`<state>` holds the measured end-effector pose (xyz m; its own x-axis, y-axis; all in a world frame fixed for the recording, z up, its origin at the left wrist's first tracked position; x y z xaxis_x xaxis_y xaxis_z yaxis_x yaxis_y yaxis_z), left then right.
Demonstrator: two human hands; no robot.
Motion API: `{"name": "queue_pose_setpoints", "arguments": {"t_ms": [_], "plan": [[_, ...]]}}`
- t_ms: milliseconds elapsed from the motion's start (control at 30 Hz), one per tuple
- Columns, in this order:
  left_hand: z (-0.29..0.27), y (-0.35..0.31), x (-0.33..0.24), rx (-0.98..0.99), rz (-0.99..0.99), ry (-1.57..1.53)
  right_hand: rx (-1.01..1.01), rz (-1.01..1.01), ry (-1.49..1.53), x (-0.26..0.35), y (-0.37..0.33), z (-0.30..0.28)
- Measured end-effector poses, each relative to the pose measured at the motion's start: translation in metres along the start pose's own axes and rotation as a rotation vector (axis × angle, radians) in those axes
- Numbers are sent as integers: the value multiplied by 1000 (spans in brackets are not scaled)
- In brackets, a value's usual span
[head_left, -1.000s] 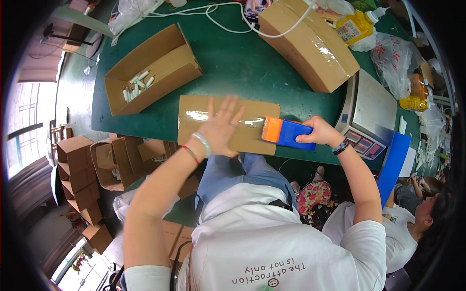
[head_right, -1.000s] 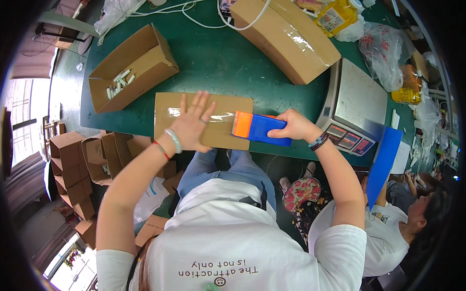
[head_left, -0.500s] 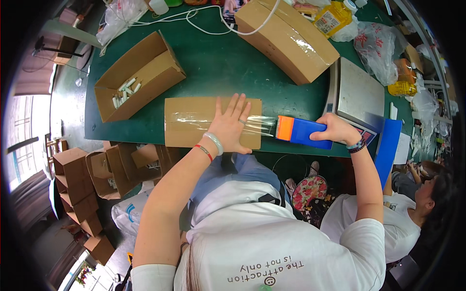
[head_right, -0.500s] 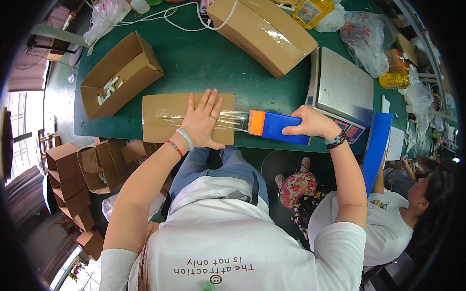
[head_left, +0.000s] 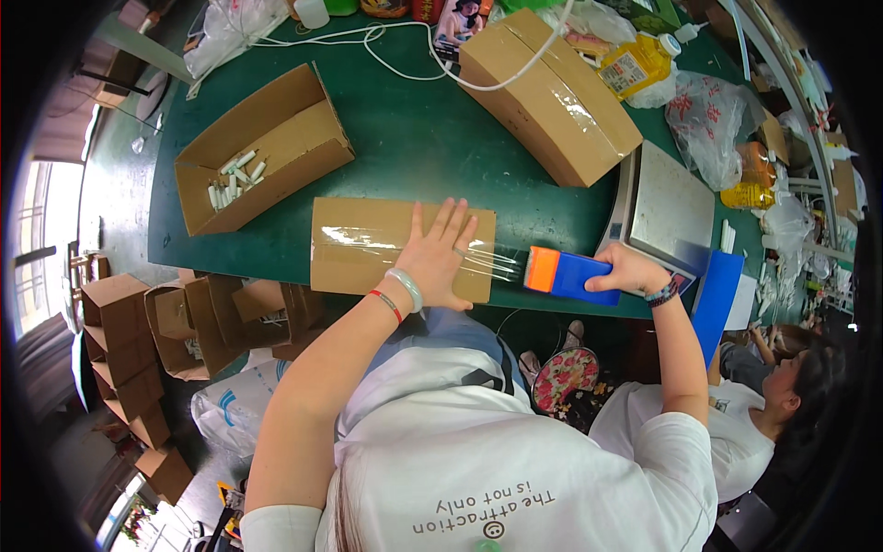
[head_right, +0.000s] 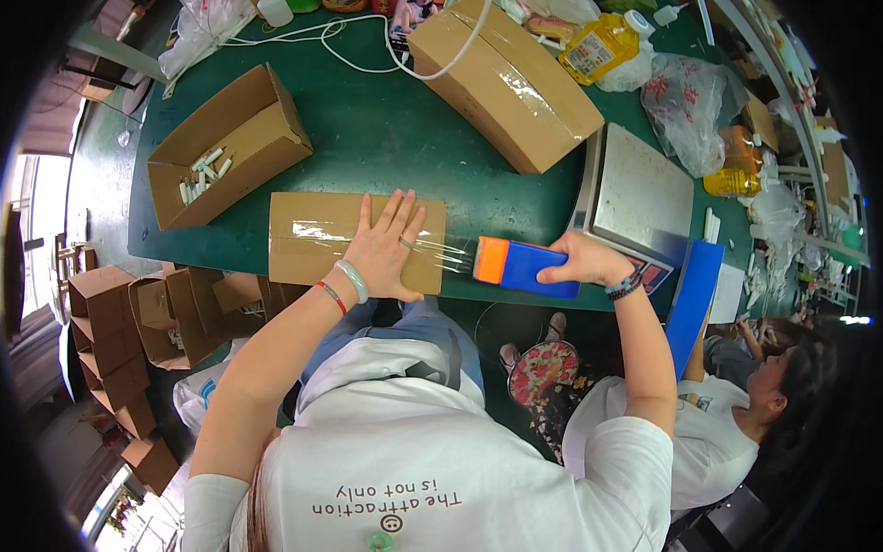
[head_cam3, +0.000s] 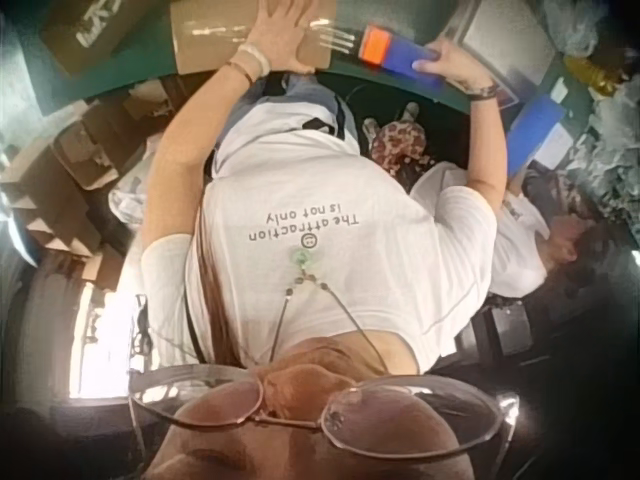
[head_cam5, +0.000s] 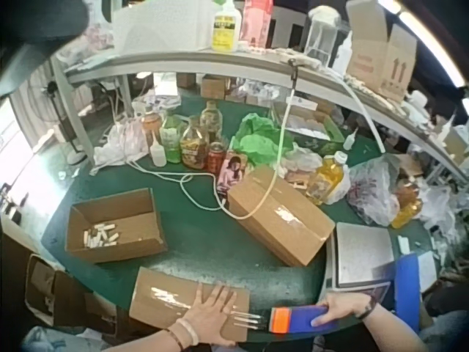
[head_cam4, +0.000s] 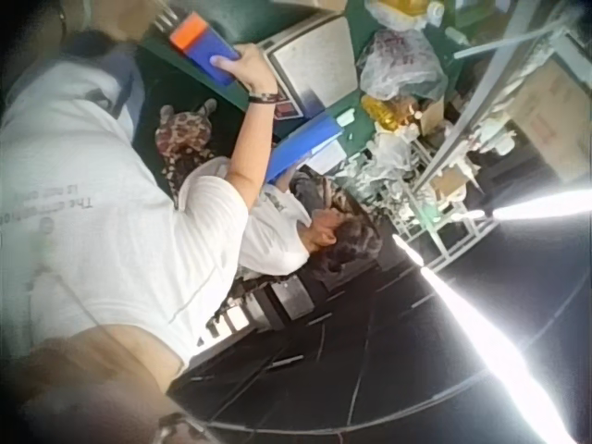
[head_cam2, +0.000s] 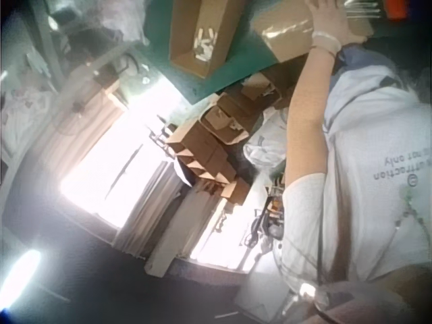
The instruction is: The person packs small components into cardboard boxes, then seals each box shut with a tape dispenser, weighs it on a scale, and stacks the finished boxes.
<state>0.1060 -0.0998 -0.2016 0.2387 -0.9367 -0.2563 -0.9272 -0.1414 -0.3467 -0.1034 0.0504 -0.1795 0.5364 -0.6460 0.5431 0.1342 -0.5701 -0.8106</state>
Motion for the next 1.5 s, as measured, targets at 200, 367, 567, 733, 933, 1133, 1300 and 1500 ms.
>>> {"name": "queue_pose_setpoints", "arguments": {"t_ms": [200,367,567,733,933,1133,1300,1500], "plan": [[4,-1,-3,23,37,-22,-67,3,-167,7,1,-11],[1,3,-1,-1,31,-25,-157,42,-322,9,39,9],[1,3,-2,26,6,-15,-379,175,-443,82,43,23],[-2,6,-6,19,34,-19,-526,161,-456,115,38,49],[11,10,-28,-29,463,111,-821,215,-353,78,-33,16],[4,52,-61,311,650,206,-1046,16,-507,30,22,49],[1,66,-75,458,581,223,-1092,26,-412,20,48,59],[-45,-14,-1,-475,437,-386,-1080,-388,60,67,26,89]]}}
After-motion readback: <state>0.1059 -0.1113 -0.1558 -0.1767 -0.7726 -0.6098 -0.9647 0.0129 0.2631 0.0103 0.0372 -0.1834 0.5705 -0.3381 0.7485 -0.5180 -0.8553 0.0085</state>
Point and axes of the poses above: each hand's wrist, its own y-axis towards the middle knuckle, its own z-axis out of the palm, x = y × z, the point moved 7 cm from there along y, towards the middle knuckle, and after that the axes turned 8 degrees about x, right-handed, at the moved point
